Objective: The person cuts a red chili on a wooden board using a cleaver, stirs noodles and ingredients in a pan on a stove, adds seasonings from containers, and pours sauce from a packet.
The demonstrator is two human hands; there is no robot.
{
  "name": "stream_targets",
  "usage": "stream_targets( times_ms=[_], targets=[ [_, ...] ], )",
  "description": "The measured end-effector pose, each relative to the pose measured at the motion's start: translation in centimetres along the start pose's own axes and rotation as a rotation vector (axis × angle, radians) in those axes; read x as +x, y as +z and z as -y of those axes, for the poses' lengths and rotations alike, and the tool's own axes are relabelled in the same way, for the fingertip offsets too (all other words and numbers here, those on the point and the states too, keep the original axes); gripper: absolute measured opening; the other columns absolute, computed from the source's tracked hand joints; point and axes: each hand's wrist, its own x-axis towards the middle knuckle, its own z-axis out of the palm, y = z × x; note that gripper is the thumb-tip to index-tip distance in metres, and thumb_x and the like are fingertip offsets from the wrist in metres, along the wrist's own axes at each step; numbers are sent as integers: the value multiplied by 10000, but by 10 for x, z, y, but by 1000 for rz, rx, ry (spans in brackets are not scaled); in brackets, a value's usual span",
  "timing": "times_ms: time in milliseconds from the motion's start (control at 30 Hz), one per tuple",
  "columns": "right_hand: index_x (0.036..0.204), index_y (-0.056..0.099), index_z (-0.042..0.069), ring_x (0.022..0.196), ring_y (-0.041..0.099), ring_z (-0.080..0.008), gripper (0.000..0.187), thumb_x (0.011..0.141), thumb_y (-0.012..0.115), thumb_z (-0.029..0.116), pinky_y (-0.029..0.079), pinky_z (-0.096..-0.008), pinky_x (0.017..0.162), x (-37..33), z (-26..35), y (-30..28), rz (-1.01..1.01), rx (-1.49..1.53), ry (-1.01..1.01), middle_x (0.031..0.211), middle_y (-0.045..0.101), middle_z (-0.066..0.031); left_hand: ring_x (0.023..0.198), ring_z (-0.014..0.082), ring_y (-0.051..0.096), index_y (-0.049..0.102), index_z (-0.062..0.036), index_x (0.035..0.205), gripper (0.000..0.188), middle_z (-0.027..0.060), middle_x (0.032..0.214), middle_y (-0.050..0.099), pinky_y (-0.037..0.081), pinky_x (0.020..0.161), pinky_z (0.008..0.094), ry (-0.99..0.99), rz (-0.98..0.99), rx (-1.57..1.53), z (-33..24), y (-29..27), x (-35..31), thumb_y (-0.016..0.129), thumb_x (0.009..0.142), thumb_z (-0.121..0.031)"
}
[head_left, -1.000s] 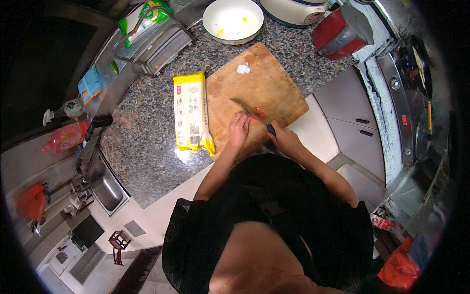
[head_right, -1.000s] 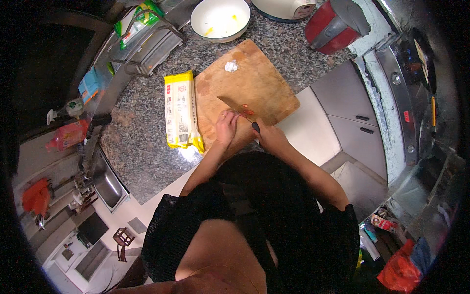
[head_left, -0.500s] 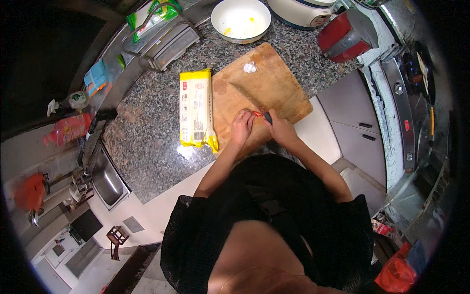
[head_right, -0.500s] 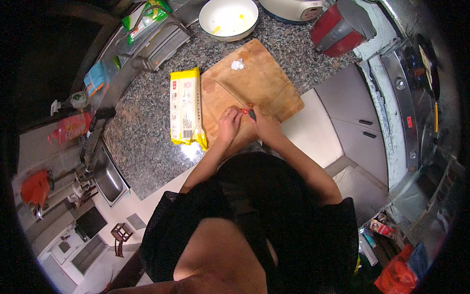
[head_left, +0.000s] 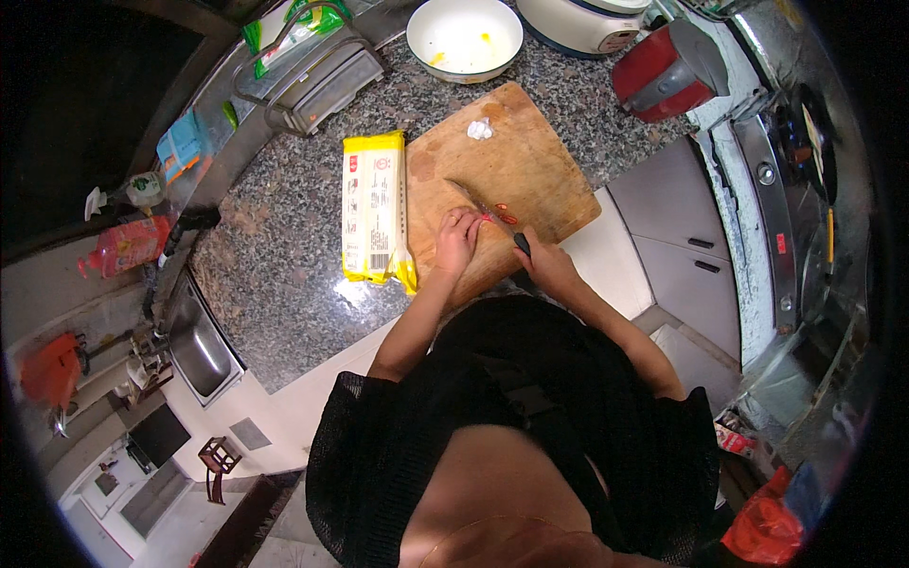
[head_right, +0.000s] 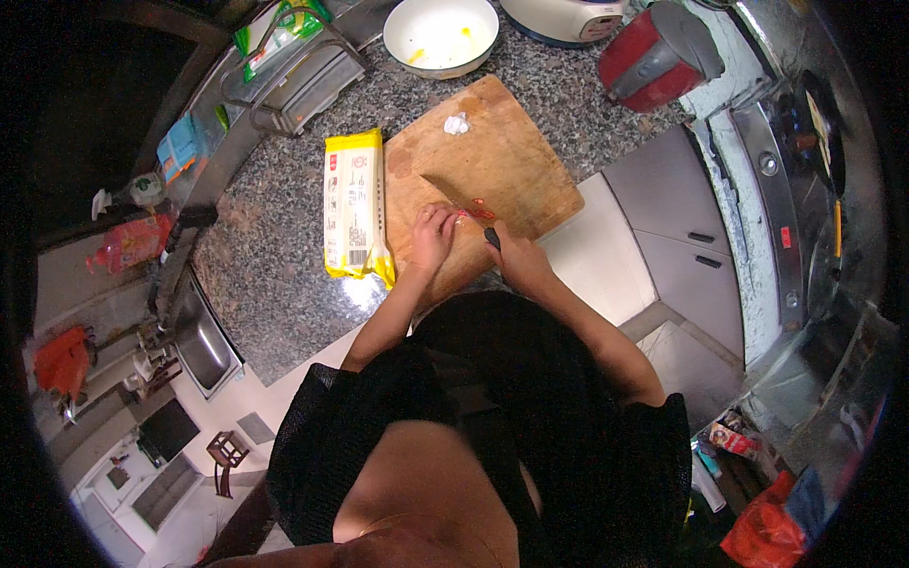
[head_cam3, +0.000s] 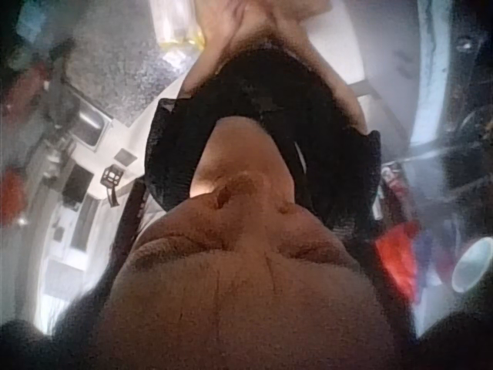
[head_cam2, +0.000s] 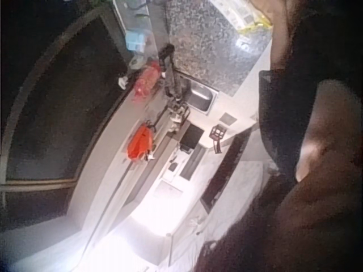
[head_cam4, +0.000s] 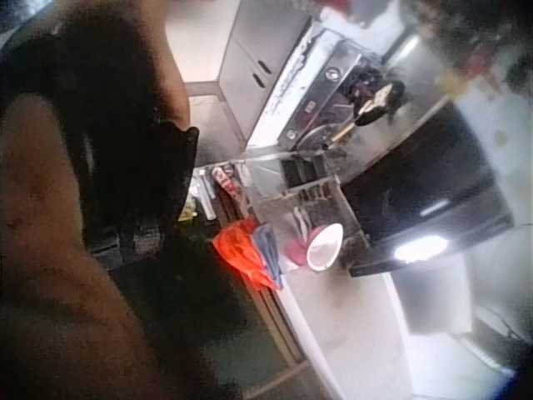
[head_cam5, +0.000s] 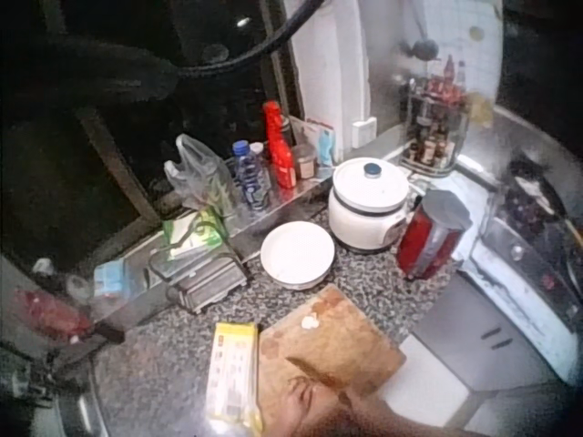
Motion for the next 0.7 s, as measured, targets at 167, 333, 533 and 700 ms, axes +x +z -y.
stream_targets(
  times_ms=[167,333,533,700],
  targets=[
    [1091,369,62,691,566,-442,344,871,448,313,435,-531,604,15,1,9,40,-52,77,724,584,-252,789,279,548,612,-22,787,68,115,831,581,458,709,343,26,35,15,1,1,3,620,720,-30],
    [1059,395,78,657,550,-443,310,863,476,304,421,-527,569,45,14,15,-76,-12,7,705,572,-247,785,274,557,608,-18,780,70,113,825,589,469,701,336,72,56,5,4,0,3,620,711,-16],
    [1076,395,69,701,563,-438,329,871,454,319,433,-521,601,26,15,-4,-73,3,-34,745,585,-246,791,263,563,604,-16,774,71,107,816,593,473,695,328,100,47,4,3,3,6,621,706,-6],
    [1039,396,64,691,559,-439,299,860,484,287,429,-523,597,21,8,-10,3,-23,-6,729,578,-246,779,260,557,604,-21,791,79,102,823,587,474,688,325,109,69,22,3,1,9,616,714,-9]
  ],
)
